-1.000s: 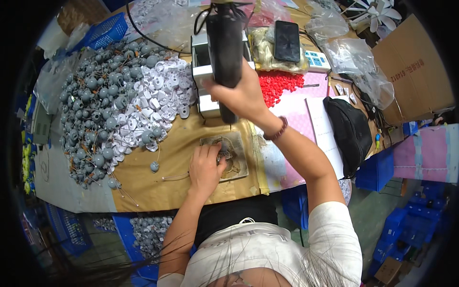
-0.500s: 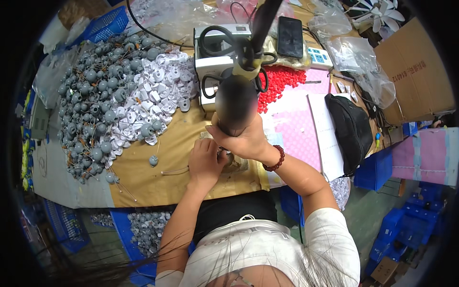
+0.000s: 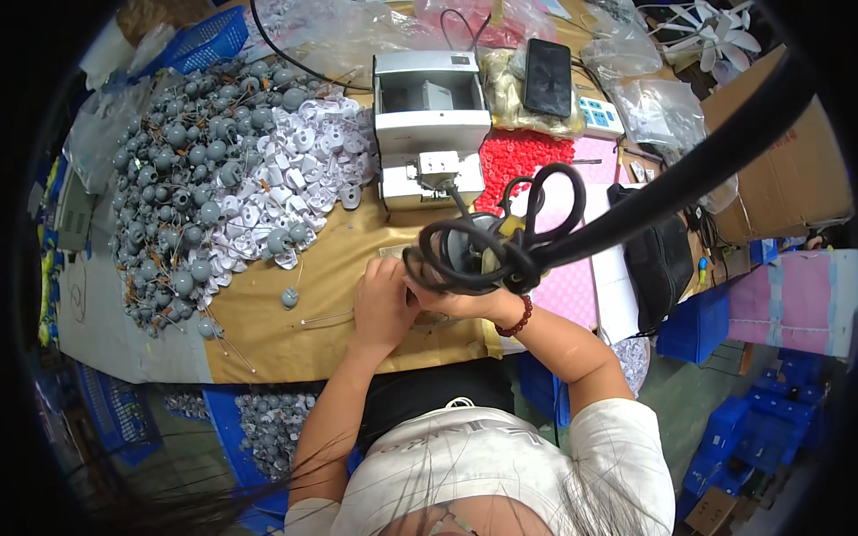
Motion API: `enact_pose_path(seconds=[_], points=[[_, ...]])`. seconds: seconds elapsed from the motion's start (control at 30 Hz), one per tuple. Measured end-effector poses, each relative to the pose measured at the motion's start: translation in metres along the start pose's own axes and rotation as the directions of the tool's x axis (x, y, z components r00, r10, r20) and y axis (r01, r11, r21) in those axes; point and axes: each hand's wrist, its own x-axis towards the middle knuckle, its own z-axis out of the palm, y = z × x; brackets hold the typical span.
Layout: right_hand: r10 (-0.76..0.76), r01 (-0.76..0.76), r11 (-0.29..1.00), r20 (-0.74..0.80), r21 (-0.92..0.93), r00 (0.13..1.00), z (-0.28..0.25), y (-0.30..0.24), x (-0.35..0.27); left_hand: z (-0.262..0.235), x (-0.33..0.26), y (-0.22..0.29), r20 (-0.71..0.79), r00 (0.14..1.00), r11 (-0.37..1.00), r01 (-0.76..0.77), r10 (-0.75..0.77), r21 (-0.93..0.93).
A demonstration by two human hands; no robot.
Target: The person is assembling small grey and red plastic parts using a pneumatic tool and a jig on a factory workbench.
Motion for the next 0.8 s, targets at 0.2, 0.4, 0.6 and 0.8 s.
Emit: enact_pose_path(seconds=[0.2, 0.4, 0.6, 0.8], points=[[0.011, -0.014, 0.97, 0.016, 0.243, 1.0, -0.002, 0.004, -0.003, 0.002, -0.001, 0.0, -0.037, 0.999, 1.0, -0.002, 0.002, -0.01], [0.053, -0.052, 0.998, -0.003, 0.036, 0.999, -0.001, 0.003, -0.002, 0.001, -0.002, 0.002, -0.031, 0.999, 1.0, 0.01, -0.01, 0.006], [0.428, -0.242, 0.892, -0.538, 0.383, 0.726, -0.032, -0.008, 0.033, -0.001, -0.002, 0.012, -0.039, 0.988, 0.988, 0.151, -0.152, -0.037], [0.511, -0.339, 0.859, -0.584, 0.385, 0.631, -0.073, 0.05, 0.003, 0.003, -0.009, 0.011, -0.036, 0.996, 0.993, 0.084, -0.087, -0.08]])
